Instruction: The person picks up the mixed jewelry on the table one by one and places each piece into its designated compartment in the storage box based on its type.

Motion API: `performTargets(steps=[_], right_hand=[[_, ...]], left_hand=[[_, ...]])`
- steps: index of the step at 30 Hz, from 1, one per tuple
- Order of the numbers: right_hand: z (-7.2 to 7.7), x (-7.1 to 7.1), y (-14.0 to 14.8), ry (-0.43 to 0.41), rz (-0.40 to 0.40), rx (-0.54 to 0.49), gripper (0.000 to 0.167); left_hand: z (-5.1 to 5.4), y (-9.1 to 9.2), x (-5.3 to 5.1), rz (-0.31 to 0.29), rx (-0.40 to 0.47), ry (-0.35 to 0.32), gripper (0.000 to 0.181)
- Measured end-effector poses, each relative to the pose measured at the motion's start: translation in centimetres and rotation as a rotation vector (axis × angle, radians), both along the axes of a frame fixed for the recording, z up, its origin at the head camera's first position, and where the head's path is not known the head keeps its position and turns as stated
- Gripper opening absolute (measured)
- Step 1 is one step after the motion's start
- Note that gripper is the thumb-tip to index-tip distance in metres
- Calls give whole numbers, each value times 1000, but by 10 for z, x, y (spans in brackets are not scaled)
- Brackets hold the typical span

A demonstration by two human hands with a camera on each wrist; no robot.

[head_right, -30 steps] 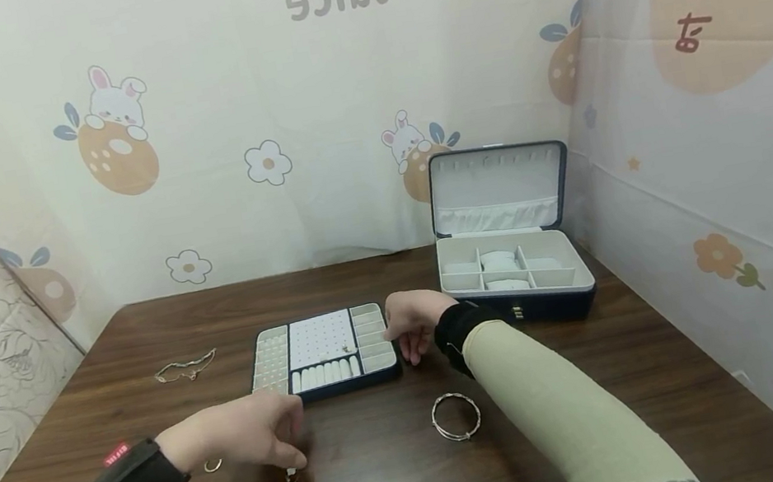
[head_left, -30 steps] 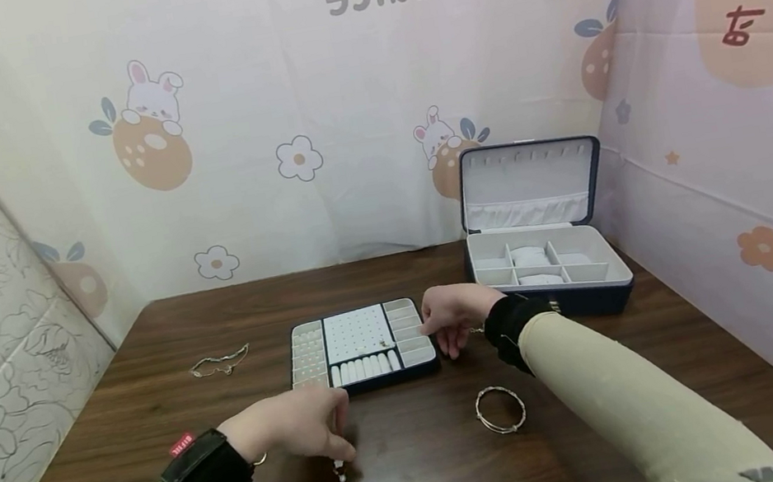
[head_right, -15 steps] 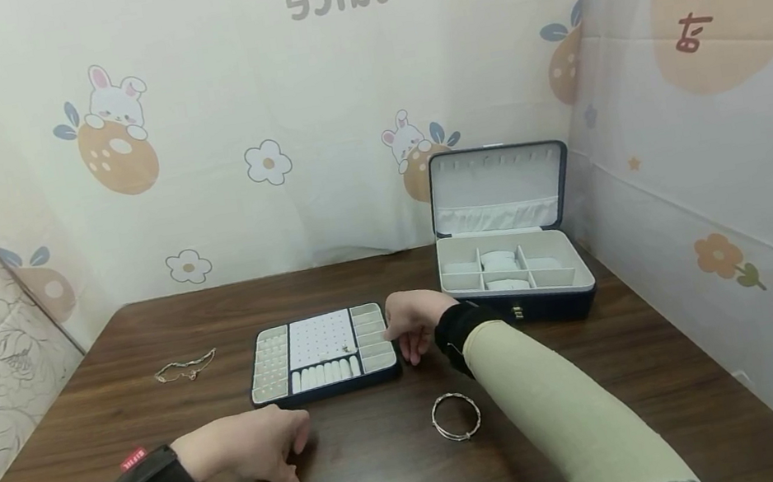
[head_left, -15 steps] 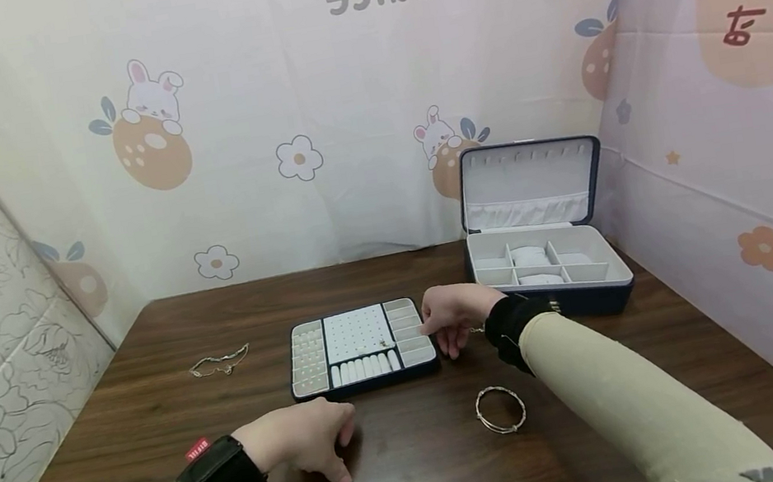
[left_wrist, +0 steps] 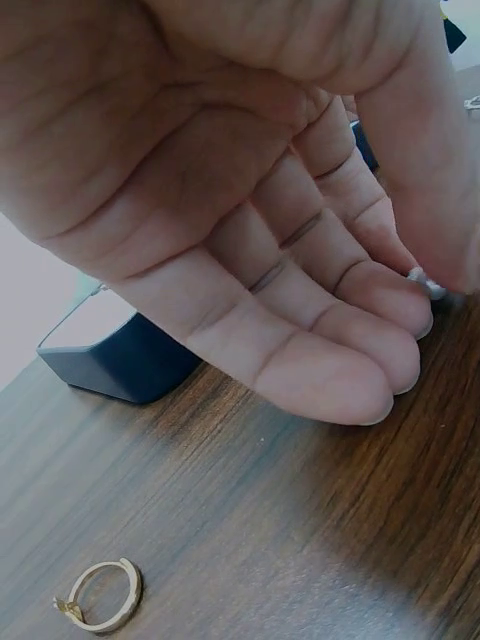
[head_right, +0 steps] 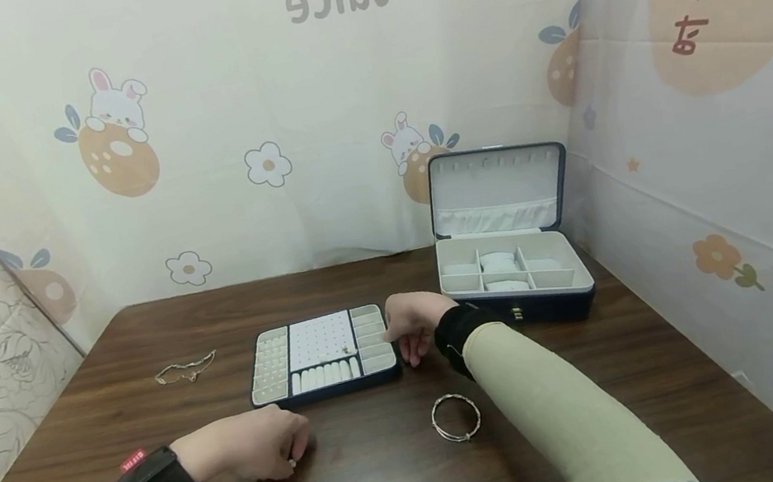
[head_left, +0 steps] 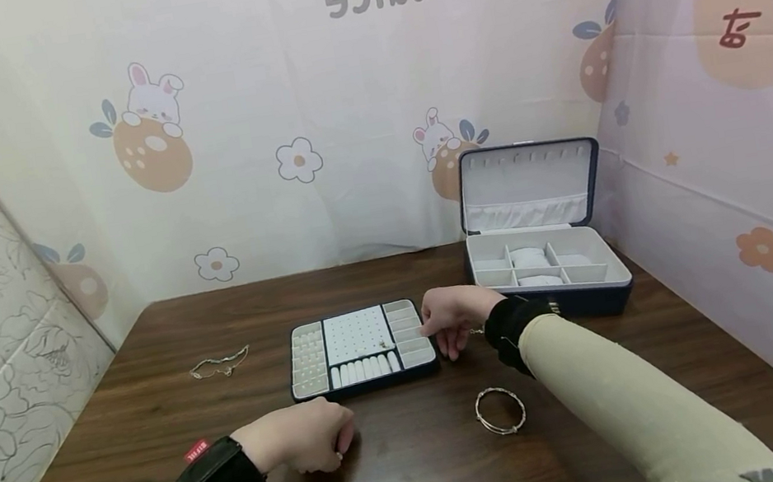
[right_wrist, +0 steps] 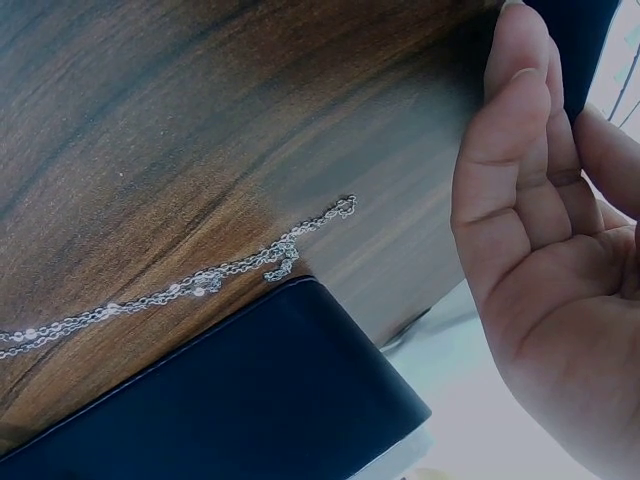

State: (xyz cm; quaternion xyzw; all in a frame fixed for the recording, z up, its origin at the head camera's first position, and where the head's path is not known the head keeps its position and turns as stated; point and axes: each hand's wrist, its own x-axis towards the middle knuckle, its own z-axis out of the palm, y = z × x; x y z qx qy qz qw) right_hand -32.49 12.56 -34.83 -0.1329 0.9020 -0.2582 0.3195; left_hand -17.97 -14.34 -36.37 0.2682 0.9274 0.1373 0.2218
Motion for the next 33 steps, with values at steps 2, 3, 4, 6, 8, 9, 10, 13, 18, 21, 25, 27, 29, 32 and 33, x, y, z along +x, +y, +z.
performTargets(steps=[2, 3, 4, 6, 8, 9, 10, 13, 18, 21, 25, 27, 29, 32, 33], right_hand=[[0, 0, 0, 2, 0, 3, 23], [0, 1, 0, 2, 1, 5, 23], [0, 1, 0, 1, 1, 6, 23], [1, 1, 0, -1, 1, 7, 23], [2, 2, 0, -1, 0, 6, 23], [2, 2, 0, 0, 1, 6, 23], [2, 2, 0, -1, 0, 4, 23], [3, 3, 0, -1, -4, 0, 22], [5, 4, 0, -3, 5, -2, 22], [5, 4, 0, -5, 4, -4, 22], [4, 4, 1, -3, 2, -10, 22], [3, 3, 1, -2, 3, -10, 22], [3, 4, 1, 1, 1, -11, 22], [3, 4, 1, 3, 4, -8, 22], [3, 4, 1, 2, 5, -8, 22]], left_hand=[[0, -1, 0, -20, 1, 8, 25], [0, -1, -1, -34, -2, 16, 25], [1, -1, -1, -47, -6, 24, 26], [0, -1, -3, -73, -16, 43, 26], [0, -2, -4, -91, -20, 43, 26], [0, -2, -4, -97, -20, 36, 26], [1, -2, -4, -107, -18, 32, 26], [2, -3, -6, -133, 5, 15, 25], [10, -6, -10, -176, 95, -2, 24], [16, -7, -13, -182, 144, 16, 24], [23, -7, -17, -160, 180, 64, 21], [25, -7, -18, -153, 188, 91, 19], [27, -8, -19, -147, 198, 102, 20], [30, -10, -20, -146, 208, 115, 23], [30, -11, -20, -147, 213, 121, 24]])
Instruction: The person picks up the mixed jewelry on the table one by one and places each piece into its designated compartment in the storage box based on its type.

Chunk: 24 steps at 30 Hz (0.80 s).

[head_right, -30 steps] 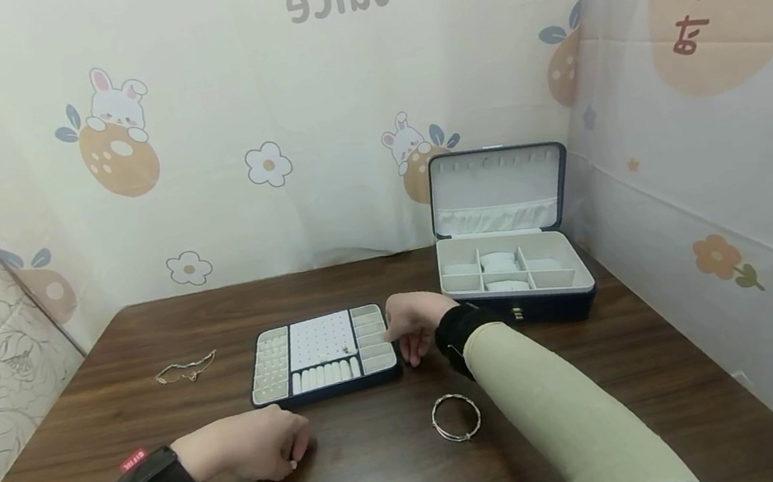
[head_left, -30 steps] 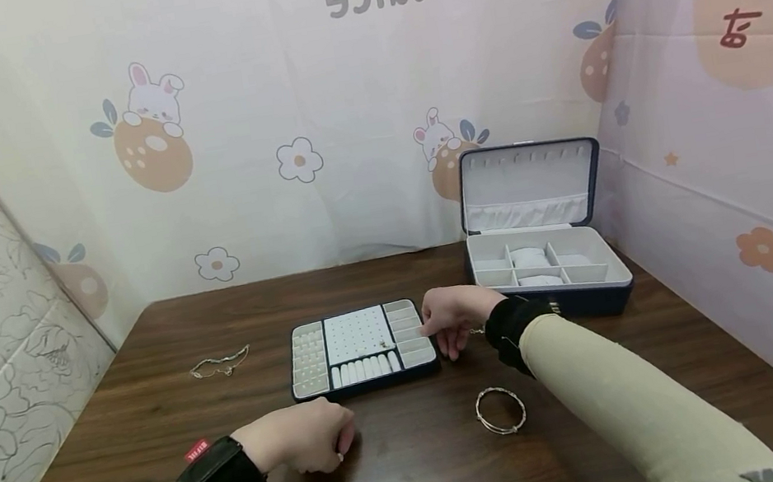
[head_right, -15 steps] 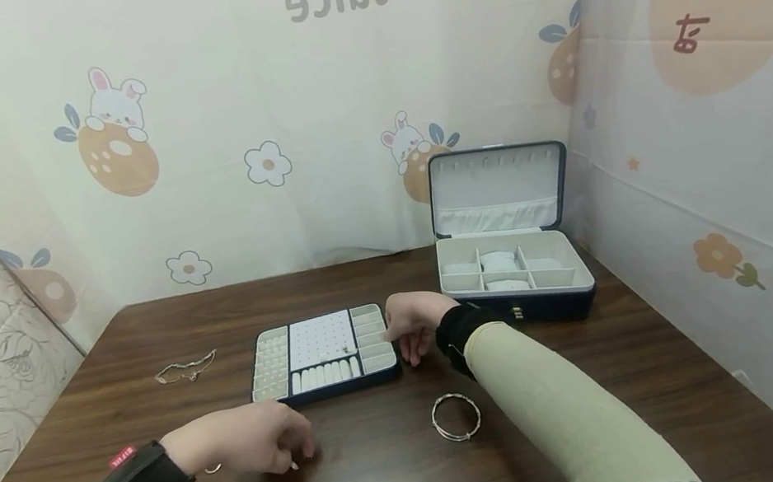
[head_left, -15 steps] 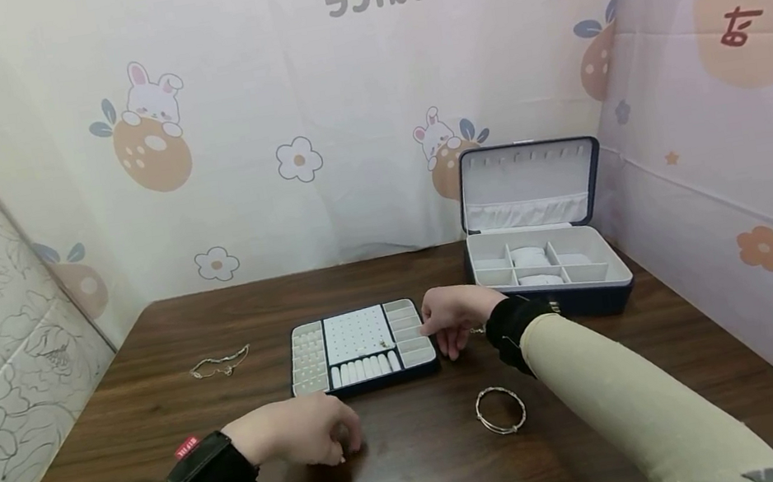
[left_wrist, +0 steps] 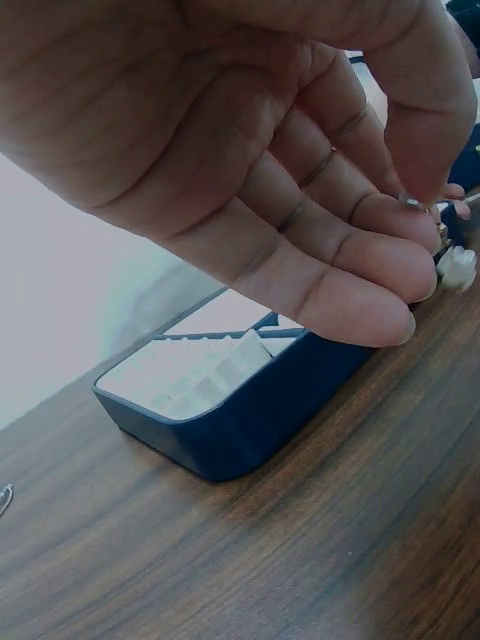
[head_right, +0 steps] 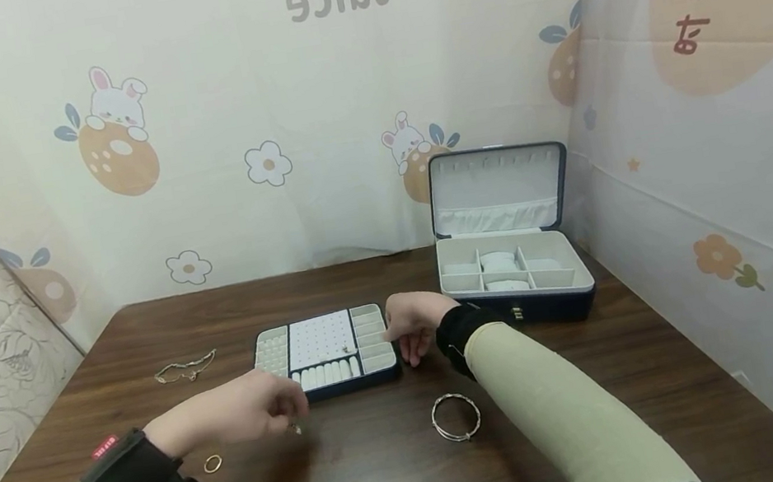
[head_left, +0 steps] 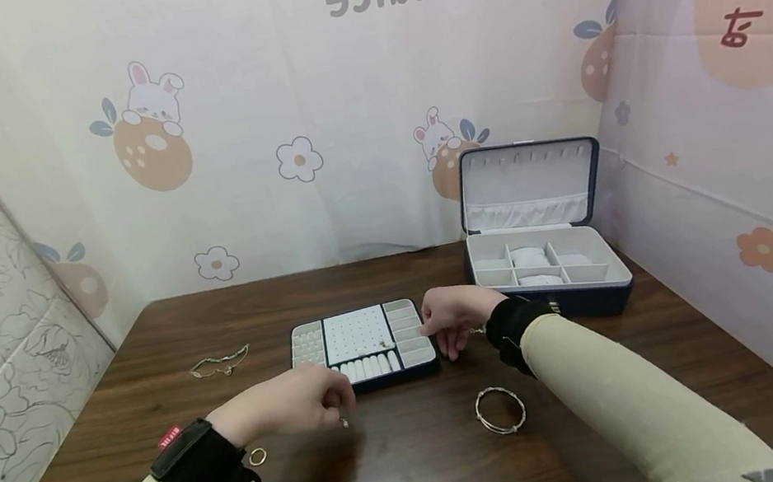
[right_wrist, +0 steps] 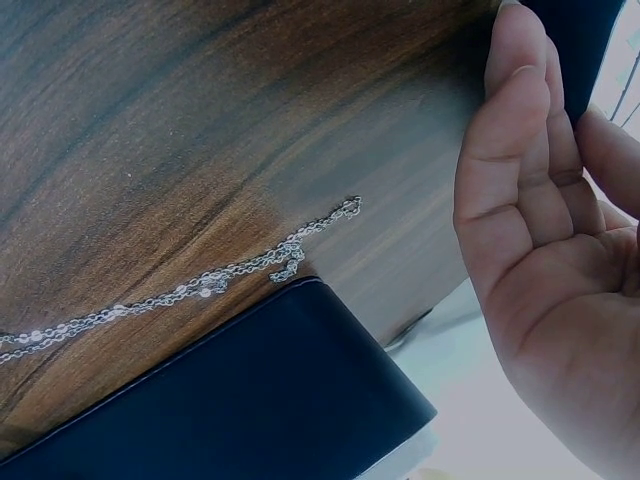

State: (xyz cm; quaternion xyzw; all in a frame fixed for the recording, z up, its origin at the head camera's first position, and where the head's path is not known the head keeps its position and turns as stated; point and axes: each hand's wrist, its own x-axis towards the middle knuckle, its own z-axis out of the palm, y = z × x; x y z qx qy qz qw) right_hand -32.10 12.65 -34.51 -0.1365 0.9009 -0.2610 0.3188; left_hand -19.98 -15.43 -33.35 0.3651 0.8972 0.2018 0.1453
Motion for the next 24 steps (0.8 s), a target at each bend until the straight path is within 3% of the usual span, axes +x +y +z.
performTargets(steps=[8, 17, 24], right_hand=[[-1, 0, 1, 0, -8, 1, 23], [-1, 0, 1, 6, -3, 4, 23], [-3, -1, 1, 9, 3, -8, 22]], left_hand=[[2, -3, -4, 17, 48, 21, 20], [1, -4, -8, 5, 122, 166, 21], [-2, -3, -14, 71, 161, 244, 15]])
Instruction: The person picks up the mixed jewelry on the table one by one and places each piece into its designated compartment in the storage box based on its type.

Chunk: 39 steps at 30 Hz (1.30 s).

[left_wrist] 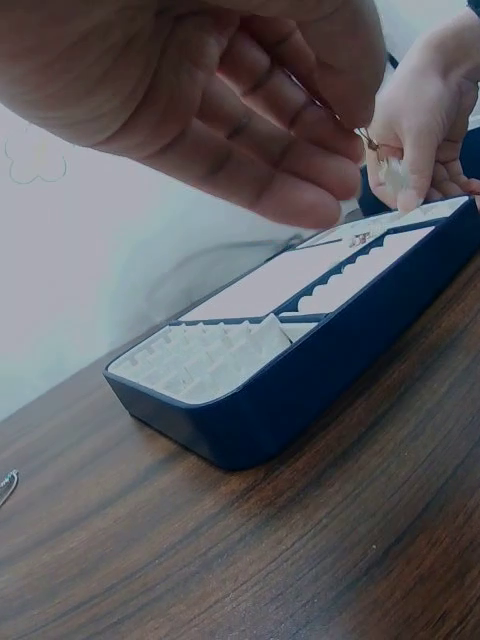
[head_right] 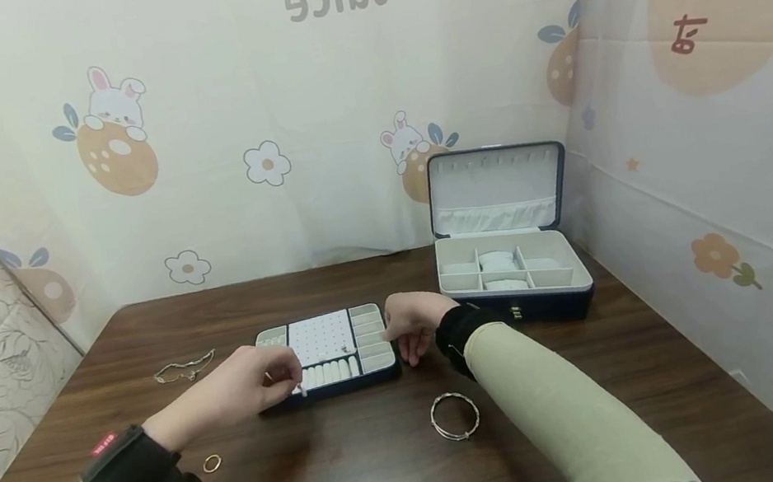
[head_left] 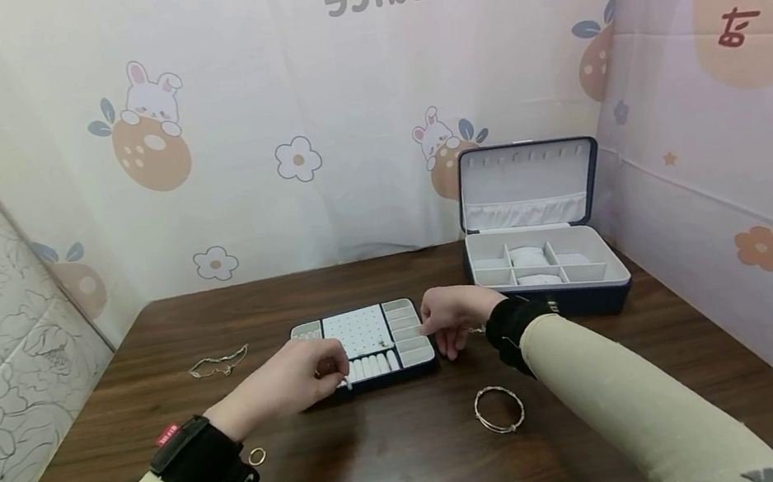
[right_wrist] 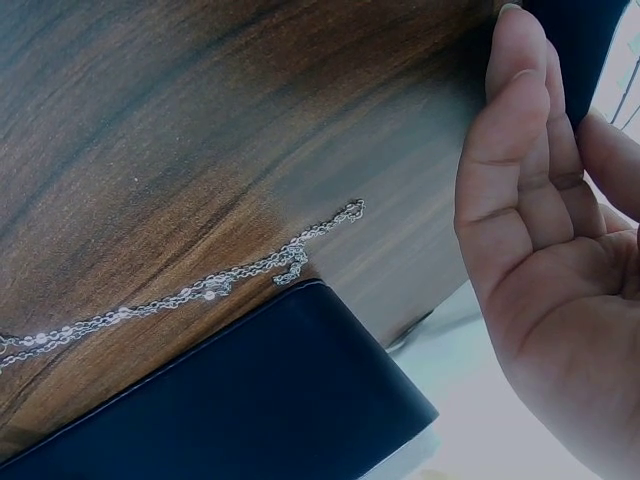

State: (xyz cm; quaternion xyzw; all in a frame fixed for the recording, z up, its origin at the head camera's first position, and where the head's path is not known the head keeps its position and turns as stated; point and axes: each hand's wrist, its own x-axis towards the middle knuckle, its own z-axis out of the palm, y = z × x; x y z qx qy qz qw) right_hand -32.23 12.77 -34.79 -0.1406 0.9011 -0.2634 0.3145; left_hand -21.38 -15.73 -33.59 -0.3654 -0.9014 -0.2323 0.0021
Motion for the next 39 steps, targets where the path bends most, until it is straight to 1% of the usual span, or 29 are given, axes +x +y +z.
performTargets(steps=[6, 10, 15, 18, 21, 25, 29, 32, 34, 36, 39], right_hand=[[-1, 0, 0, 4, -1, -1, 22], [0, 1, 0, 8, 8, 6, 23], [1, 2, -2, 3, 1, 22, 23], [2, 2, -3, -3, -3, 29, 22], [2, 1, -3, -3, -5, 30, 22], [2, 2, -3, -2, -9, 27, 23], [4, 2, -4, -3, -8, 28, 23], [4, 2, -4, -6, -8, 27, 23], [4, 2, -4, -6, -6, 29, 23], [4, 2, -4, -6, -4, 28, 22], [3, 2, -3, -1, 0, 28, 22]], left_hand=[[-3, -1, -5, 36, 55, 112, 14], [-3, -2, -9, 68, 72, 171, 14], [-3, -4, -13, 108, 66, 247, 15], [-4, -4, -14, 121, 54, 292, 15], [-5, -5, -16, 124, 62, 342, 14], [-8, -5, -18, 125, 109, 400, 14], [-11, -4, -21, 138, 207, 429, 14], [-13, -3, -24, 159, 294, 417, 12], [-15, -1, -25, 189, 343, 377, 12], [-15, 1, -25, 233, 394, 297, 10], [-15, 3, -25, 306, 470, 137, 8]])
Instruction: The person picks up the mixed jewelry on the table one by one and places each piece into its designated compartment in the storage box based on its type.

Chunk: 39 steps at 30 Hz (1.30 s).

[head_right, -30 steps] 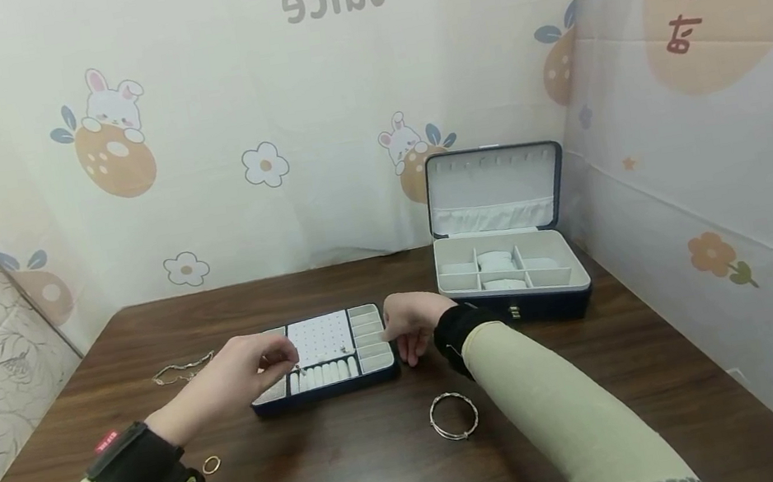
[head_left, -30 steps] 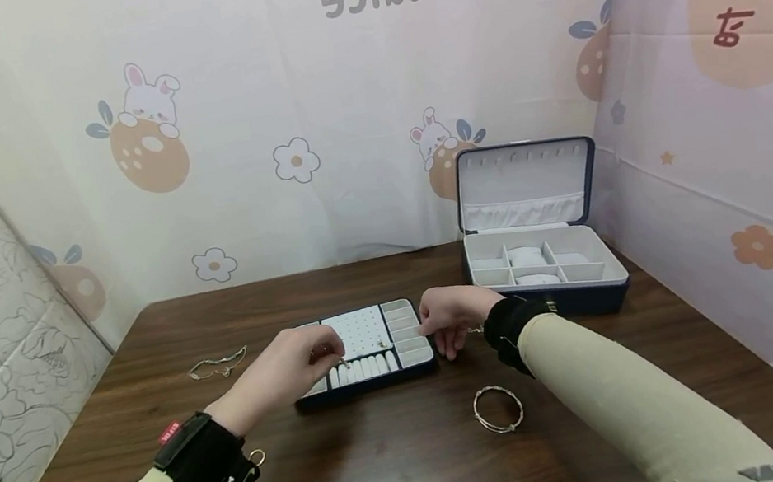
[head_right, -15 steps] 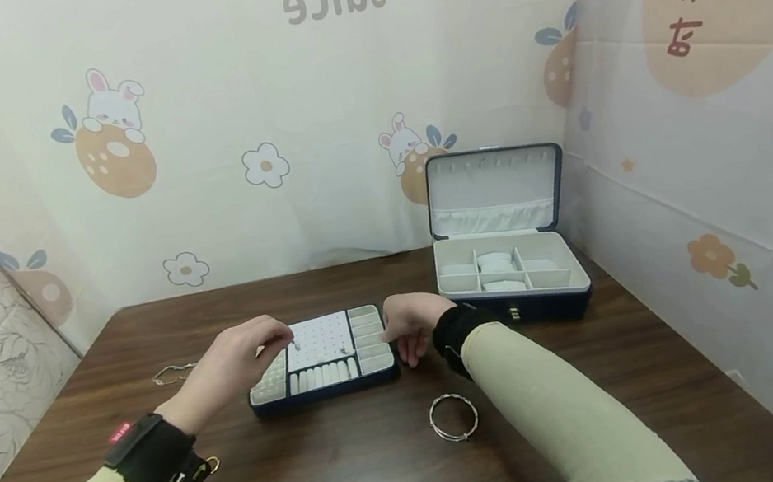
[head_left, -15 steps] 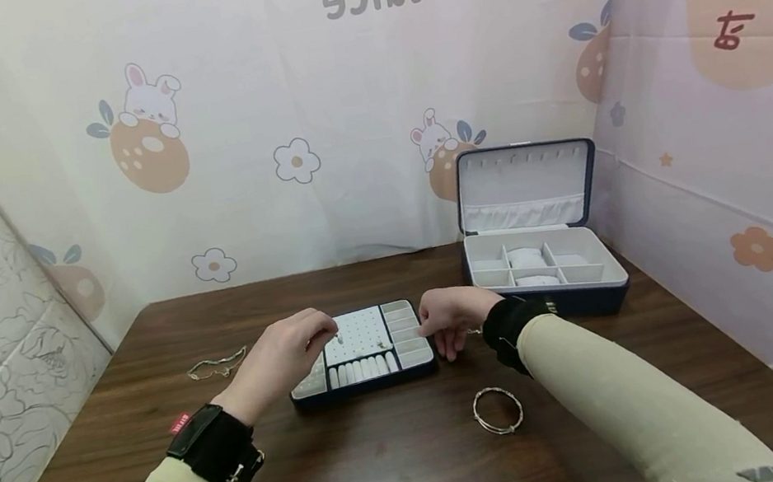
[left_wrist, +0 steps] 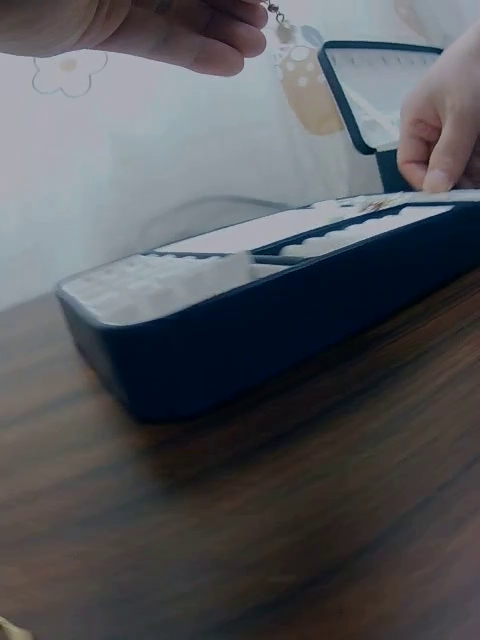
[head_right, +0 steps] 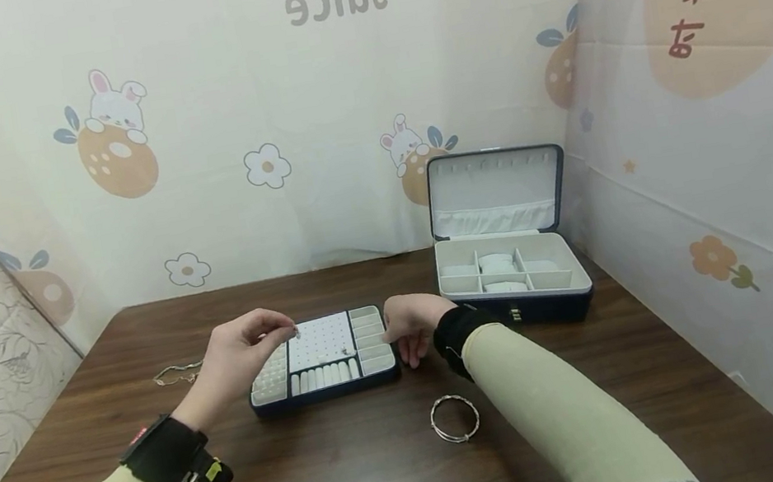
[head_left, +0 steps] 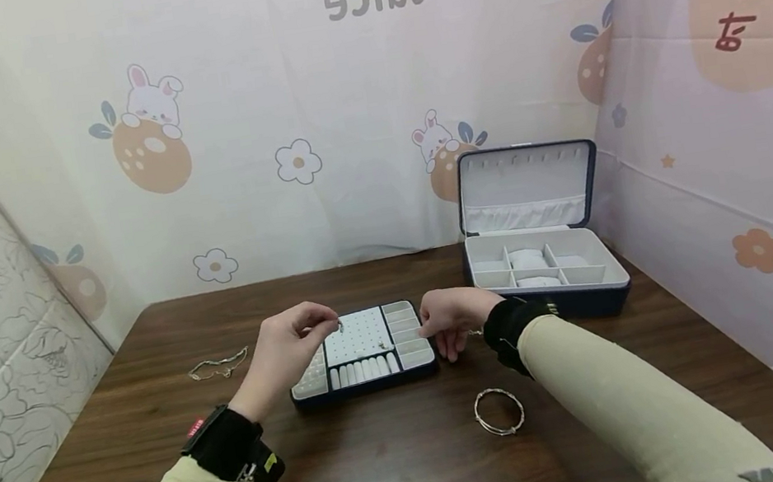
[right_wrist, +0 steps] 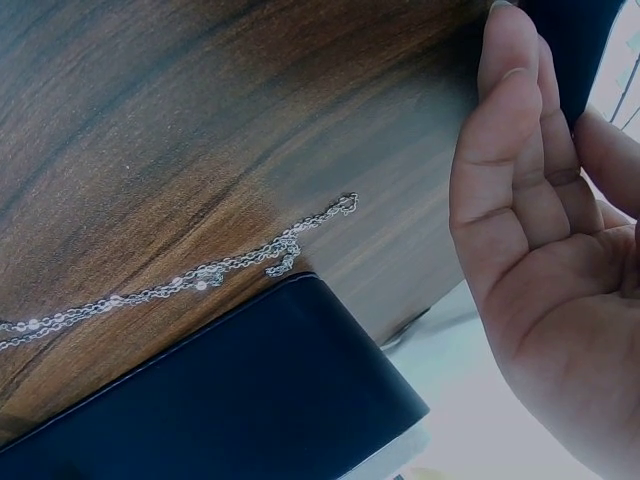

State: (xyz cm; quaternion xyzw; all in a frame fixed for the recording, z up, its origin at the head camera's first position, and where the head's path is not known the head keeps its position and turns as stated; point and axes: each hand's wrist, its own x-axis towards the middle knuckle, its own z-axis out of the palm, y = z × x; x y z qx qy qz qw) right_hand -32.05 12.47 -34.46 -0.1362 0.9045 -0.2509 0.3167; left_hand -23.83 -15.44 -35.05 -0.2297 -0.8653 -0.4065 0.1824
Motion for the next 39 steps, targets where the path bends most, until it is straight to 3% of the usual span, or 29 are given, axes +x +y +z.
performTargets(steps=[4, 8, 13, 25, 34, 39], right_hand=[[-2, 0, 1, 3, 2, -4, 23], [-1, 1, 1, 4, 3, -5, 23], [-1, 0, 0, 6, 3, 1, 23], [-1, 0, 0, 5, 4, 5, 23], [1, 1, -1, 19, 2, 16, 25], [0, 0, 0, 24, 4, 22, 24]], left_hand=[[0, 3, 1, 1, 155, -192, 5], [0, 4, 1, -32, 267, -286, 10], [-1, 4, 1, -66, 317, -320, 12], [-1, 4, 0, -39, 301, -347, 19], [0, 7, -1, -71, 404, -382, 18], [-2, 7, -1, -61, 409, -397, 16]])
